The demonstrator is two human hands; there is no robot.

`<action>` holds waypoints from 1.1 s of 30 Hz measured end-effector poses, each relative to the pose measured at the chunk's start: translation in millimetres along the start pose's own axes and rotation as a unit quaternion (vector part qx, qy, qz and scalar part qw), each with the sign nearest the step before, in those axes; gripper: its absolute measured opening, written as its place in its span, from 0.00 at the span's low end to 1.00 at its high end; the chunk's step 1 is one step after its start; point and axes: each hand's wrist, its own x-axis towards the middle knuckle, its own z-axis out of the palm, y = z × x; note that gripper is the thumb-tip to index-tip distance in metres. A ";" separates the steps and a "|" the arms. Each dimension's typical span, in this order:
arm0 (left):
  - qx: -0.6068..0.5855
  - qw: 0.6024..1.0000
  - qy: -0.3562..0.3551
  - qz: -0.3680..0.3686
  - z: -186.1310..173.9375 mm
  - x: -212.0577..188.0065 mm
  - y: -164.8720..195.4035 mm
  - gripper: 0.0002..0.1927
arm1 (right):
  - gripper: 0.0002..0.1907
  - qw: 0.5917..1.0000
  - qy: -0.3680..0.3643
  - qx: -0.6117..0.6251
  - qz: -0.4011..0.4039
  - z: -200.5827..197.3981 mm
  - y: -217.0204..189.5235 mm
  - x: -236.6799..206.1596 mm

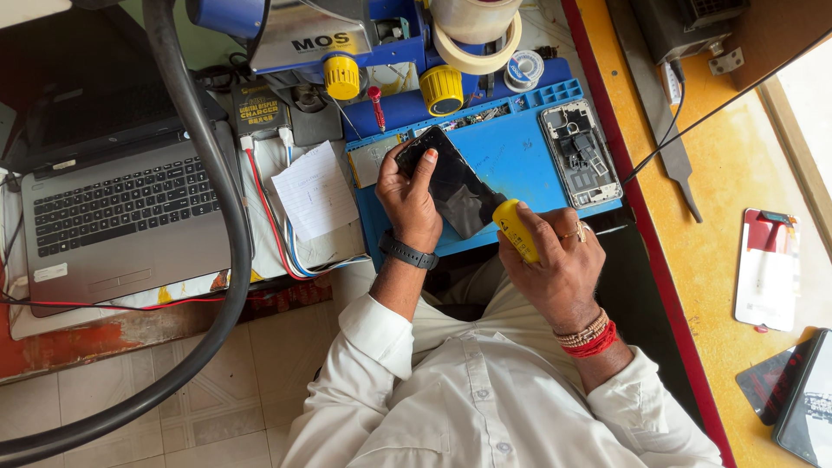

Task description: The person sits at a repair bench with a disassembled smartphone. They handle the phone chassis and battery assembly, lift and reposition the frame, then hold the phone display panel and squeeze liquid adhesive from a yellow bottle onto it, rotating the panel to apply adhesive along its edges.

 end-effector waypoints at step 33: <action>0.029 0.999 -0.008 0.011 -0.5 -0.9 -9.1 0.13 | 0.21 1.000 -0.019 -0.011 0.012 -16.0 19.2 -28.6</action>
